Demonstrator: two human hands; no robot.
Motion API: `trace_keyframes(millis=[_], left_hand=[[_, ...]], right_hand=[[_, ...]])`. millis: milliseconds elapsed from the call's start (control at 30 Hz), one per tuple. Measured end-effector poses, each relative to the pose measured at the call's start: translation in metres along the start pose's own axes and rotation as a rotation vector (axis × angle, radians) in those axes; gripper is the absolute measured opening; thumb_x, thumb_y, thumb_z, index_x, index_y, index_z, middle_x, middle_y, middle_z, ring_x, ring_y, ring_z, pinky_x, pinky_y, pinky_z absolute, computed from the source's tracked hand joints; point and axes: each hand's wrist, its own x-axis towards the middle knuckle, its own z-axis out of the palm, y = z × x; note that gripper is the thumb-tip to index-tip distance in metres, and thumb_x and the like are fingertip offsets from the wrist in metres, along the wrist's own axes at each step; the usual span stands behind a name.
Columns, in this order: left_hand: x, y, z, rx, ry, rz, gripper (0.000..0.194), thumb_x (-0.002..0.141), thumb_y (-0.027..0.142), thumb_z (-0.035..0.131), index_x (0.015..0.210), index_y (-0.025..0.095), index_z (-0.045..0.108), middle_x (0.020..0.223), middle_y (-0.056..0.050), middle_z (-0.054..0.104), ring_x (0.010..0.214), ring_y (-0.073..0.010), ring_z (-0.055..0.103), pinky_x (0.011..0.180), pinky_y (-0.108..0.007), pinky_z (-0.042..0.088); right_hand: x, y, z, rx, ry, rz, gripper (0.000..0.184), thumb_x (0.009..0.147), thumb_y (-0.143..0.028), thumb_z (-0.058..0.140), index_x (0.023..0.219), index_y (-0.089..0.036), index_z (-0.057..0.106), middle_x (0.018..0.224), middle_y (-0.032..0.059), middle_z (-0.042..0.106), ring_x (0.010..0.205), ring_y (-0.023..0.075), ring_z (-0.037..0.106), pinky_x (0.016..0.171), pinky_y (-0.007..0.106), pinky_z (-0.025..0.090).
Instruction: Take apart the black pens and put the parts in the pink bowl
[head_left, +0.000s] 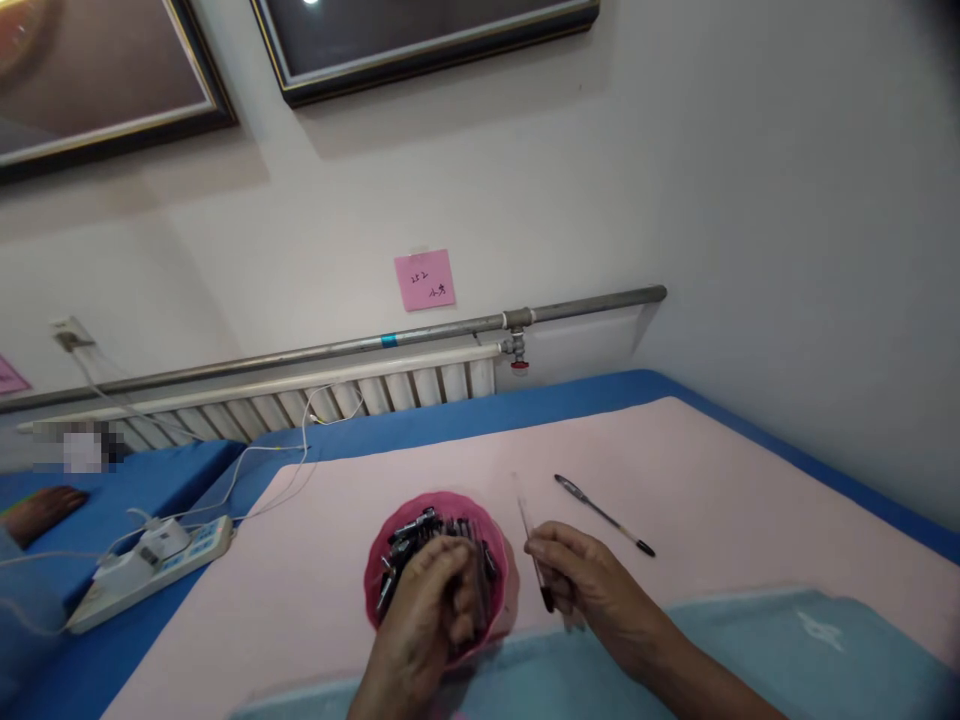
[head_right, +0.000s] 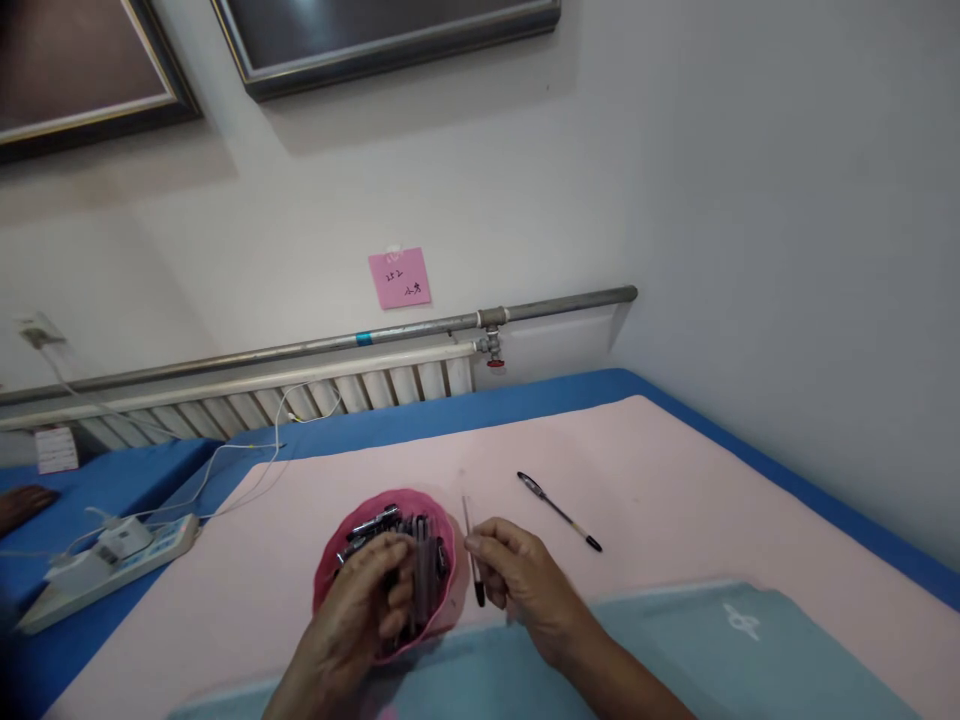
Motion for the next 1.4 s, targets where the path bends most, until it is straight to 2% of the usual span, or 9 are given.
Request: trace_keyframes(millis=[200, 300, 400, 567, 767, 933, 1133, 1300, 1400], left_hand=[[-0.008, -0.017, 0.020, 0.707, -0.034, 0.183, 0.021, 0.064, 0.029, 0.067, 0.061, 0.016, 0.051, 0.057, 0.004, 0.047, 0.056, -0.0086, 0.039, 0.051, -0.020, 0.029], [-0.011, -0.017, 0.023, 0.845, -0.044, 0.222, 0.024, 0.070, 0.033, 0.060, 0.058, 0.017, 0.047, 0.055, 0.004, 0.046, 0.056, -0.0092, 0.038, 0.052, -0.021, 0.027], [-0.013, -0.015, 0.022, 0.727, -0.113, 0.180, 0.030, 0.070, 0.041, 0.060, 0.057, 0.017, 0.047, 0.055, 0.004, 0.044, 0.054, -0.0086, 0.036, 0.050, -0.021, 0.026], [-0.013, -0.017, 0.022, 0.410, -0.259, -0.105, 0.042, 0.073, 0.058, 0.048, 0.069, 0.016, 0.052, 0.050, 0.005, 0.040, 0.039, -0.0050, 0.024, 0.041, -0.020, 0.018], [-0.012, -0.017, 0.025, 0.554, -0.117, 0.145, 0.040, 0.061, 0.050, 0.067, 0.057, 0.016, 0.047, 0.055, 0.003, 0.047, 0.054, -0.0075, 0.039, 0.050, -0.019, 0.029], [-0.013, -0.015, 0.021, 0.325, -0.249, -0.244, 0.042, 0.070, 0.059, 0.053, 0.072, 0.017, 0.052, 0.048, 0.007, 0.041, 0.035, -0.0027, 0.019, 0.036, -0.019, 0.008], [-0.008, -0.023, 0.020, 0.363, -0.159, -0.037, 0.045, 0.057, 0.052, 0.070, 0.059, 0.017, 0.042, 0.046, 0.008, 0.039, 0.039, -0.0018, 0.028, 0.039, -0.016, 0.017], [-0.017, -0.008, 0.021, 0.206, -0.280, -0.367, 0.034, 0.070, 0.049, 0.060, 0.072, 0.018, 0.048, 0.046, 0.008, 0.041, 0.032, 0.0001, 0.014, 0.035, -0.018, 0.003], [-0.018, -0.005, 0.021, 0.123, -0.285, -0.430, 0.035, 0.071, 0.051, 0.058, 0.075, 0.017, 0.050, 0.049, 0.006, 0.044, 0.034, 0.0002, 0.017, 0.035, -0.017, 0.003]], right_hand=[[-0.001, 0.009, 0.004, 0.002, -0.028, -0.018, 0.025, 0.073, -0.036, 0.056, 0.062, -0.020, 0.041, 0.045, -0.0090, 0.040, 0.040, 0.0055, 0.032, 0.042, 0.020, 0.024], [-0.003, 0.009, 0.006, -0.049, -0.009, -0.027, 0.022, 0.074, -0.033, 0.055, 0.062, -0.020, 0.042, 0.047, -0.0085, 0.042, 0.040, 0.0054, 0.033, 0.042, 0.020, 0.024], [-0.006, 0.006, 0.007, -0.022, -0.048, -0.015, 0.022, 0.074, -0.035, 0.055, 0.062, -0.019, 0.043, 0.048, -0.0080, 0.042, 0.041, 0.0051, 0.032, 0.042, 0.020, 0.023], [-0.008, 0.001, 0.007, 0.090, -0.119, -0.033, 0.022, 0.070, -0.038, 0.055, 0.064, -0.019, 0.045, 0.051, -0.0058, 0.046, 0.044, 0.0067, 0.038, 0.044, 0.020, 0.027], [-0.009, 0.003, 0.009, 0.012, -0.025, -0.010, 0.016, 0.072, -0.032, 0.053, 0.064, -0.018, 0.047, 0.048, -0.0071, 0.043, 0.043, 0.0059, 0.035, 0.044, 0.020, 0.025], [-0.008, 0.004, 0.009, 0.101, -0.100, -0.004, 0.016, 0.070, -0.033, 0.052, 0.064, -0.019, 0.047, 0.050, -0.0063, 0.045, 0.043, 0.0063, 0.037, 0.043, 0.020, 0.025], [-0.005, 0.005, 0.007, 0.070, -0.050, -0.004, 0.018, 0.070, -0.034, 0.052, 0.063, -0.018, 0.046, 0.051, -0.0061, 0.045, 0.042, 0.0055, 0.035, 0.042, 0.020, 0.025], [-0.008, 0.006, 0.012, 0.211, -0.105, 0.005, 0.019, 0.069, -0.034, 0.054, 0.063, -0.019, 0.043, 0.053, -0.0063, 0.042, 0.043, 0.0059, 0.037, 0.042, 0.019, 0.022], [-0.009, 0.007, 0.014, 0.263, -0.069, -0.008, 0.018, 0.069, -0.033, 0.055, 0.066, -0.019, 0.044, 0.054, -0.0067, 0.042, 0.044, 0.0054, 0.033, 0.043, 0.019, 0.022]])
